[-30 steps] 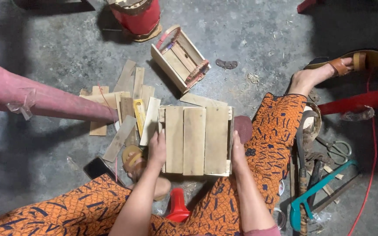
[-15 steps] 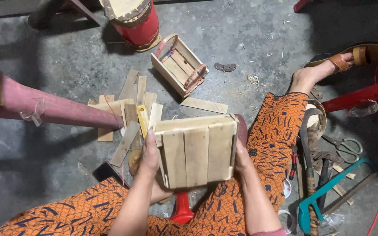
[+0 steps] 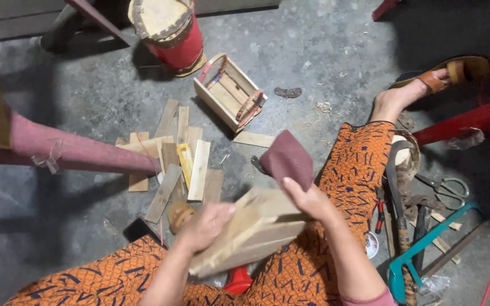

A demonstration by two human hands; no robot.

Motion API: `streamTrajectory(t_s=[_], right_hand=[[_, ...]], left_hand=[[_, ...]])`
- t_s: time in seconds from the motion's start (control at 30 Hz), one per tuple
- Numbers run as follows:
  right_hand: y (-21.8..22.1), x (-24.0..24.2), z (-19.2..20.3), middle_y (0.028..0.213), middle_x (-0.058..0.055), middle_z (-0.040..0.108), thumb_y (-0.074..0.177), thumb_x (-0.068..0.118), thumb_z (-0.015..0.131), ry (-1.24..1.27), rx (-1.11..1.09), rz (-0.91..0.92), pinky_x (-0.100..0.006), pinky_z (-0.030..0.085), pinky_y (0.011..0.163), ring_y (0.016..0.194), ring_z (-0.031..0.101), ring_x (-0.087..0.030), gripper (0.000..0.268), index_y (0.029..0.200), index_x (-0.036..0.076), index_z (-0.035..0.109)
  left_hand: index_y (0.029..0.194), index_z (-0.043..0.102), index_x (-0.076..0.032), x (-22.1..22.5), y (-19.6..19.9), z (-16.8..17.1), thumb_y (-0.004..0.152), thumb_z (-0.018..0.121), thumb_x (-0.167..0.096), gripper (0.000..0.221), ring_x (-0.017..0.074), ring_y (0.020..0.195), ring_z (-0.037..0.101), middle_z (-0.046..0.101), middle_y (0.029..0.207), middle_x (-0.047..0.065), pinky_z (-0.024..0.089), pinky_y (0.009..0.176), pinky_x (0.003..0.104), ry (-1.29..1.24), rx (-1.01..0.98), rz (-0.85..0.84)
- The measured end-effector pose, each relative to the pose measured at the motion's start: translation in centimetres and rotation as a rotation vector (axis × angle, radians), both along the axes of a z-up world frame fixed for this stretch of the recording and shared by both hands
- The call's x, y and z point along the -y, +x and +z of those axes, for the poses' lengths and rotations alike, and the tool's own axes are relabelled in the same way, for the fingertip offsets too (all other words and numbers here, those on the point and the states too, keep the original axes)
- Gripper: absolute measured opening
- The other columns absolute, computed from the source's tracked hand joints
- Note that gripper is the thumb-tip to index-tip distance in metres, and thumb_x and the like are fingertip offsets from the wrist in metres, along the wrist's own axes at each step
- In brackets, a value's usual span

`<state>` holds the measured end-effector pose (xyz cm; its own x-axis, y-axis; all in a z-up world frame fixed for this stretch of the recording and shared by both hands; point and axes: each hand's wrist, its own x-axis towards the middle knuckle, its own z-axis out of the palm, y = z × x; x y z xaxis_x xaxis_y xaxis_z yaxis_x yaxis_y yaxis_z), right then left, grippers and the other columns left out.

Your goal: Sanding small wooden slats and assembling them into a small wooden box or frame.

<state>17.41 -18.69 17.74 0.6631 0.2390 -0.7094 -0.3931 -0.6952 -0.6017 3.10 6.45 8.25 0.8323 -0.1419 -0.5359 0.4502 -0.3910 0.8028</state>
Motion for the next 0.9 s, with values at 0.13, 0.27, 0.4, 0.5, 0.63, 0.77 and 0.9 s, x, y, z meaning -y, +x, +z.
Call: streamTrajectory(t_s=[0.13,0.27,0.4,0.5,0.63,0.77,0.9], right_hand=[[0.3,2.3,-3.3,0.101,-0.015,0.066,0.093,0.044,0.04,0.362,0.142,-0.149,-0.04,0.062,0.082,0.096,0.067,-0.027,0.053,0.118,0.001,0.059],[-0.7,3.2,-6.6,0.139,-0.02,0.042,0.086,0.062,0.037,0.477,0.032,-0.638,-0.054,0.03,0.107,0.128,0.037,-0.04,0.072,0.134,0.009,0.044],[-4.2,0.9,-6.9,0.158,-0.034,0.032,0.089,0.053,0.039,0.684,-0.402,-0.813,-0.071,0.028,0.111,0.144,0.029,-0.055,0.082,0.156,0.006,0.033],[-5.2,-0.2,-6.6,0.143,-0.019,0.06,0.09,0.047,0.047,0.44,-0.183,-0.836,-0.039,0.045,0.098,0.126,0.056,-0.031,0.069,0.143,0.004,0.057],[-4.4,1.4,-7.1,0.14,-0.019,0.061,0.091,0.045,0.046,0.454,-0.084,-0.816,-0.039,0.046,0.098,0.123,0.056,-0.03,0.065,0.14,0.004,0.058],[-3.9,3.3,-8.6,0.135,-0.018,0.063,0.094,0.043,0.044,0.468,0.022,-0.773,-0.04,0.046,0.098,0.121,0.057,-0.028,0.06,0.137,0.004,0.059],[-4.5,4.4,-11.2,0.131,-0.018,0.064,0.096,0.041,0.043,0.489,0.097,-0.724,-0.04,0.046,0.099,0.118,0.058,-0.026,0.056,0.134,0.004,0.06]], left_hand=[[0.1,0.076,0.005,0.4,-1.4,0.7,0.089,0.054,0.0,0.024,0.0211,0.064,0.071,0.077,0.079,0.014,0.063,0.054,0.03,-0.487,0.212,0.368],[0.141,0.055,0.002,0.1,-0.4,5.1,0.098,0.037,-0.054,0.072,0.0308,0.128,0.06,0.062,0.138,0.022,0.048,0.108,0.042,0.046,-0.324,0.816],[0.139,0.057,0.002,0.0,-0.6,5.3,0.098,0.037,-0.054,0.072,0.0299,0.125,0.06,0.063,0.134,0.021,0.047,0.106,0.04,0.036,-0.309,0.859],[0.138,0.058,0.002,0.0,-1.1,5.2,0.098,0.037,-0.054,0.072,0.0292,0.122,0.06,0.065,0.132,0.02,0.047,0.104,0.038,0.034,-0.308,0.888],[0.136,0.06,0.003,1.2,0.2,4.6,0.098,0.037,-0.054,0.072,0.0285,0.119,0.061,0.066,0.129,0.02,0.046,0.103,0.037,0.003,-0.289,0.888],[0.134,0.062,0.003,2.3,1.0,3.9,0.098,0.038,-0.054,0.072,0.0274,0.115,0.061,0.068,0.125,0.019,0.046,0.101,0.035,-0.024,-0.278,0.911],[0.131,0.065,0.003,2.4,0.5,3.3,0.098,0.038,-0.055,0.072,0.0264,0.111,0.061,0.07,0.122,0.018,0.045,0.099,0.033,-0.026,-0.28,0.949]])
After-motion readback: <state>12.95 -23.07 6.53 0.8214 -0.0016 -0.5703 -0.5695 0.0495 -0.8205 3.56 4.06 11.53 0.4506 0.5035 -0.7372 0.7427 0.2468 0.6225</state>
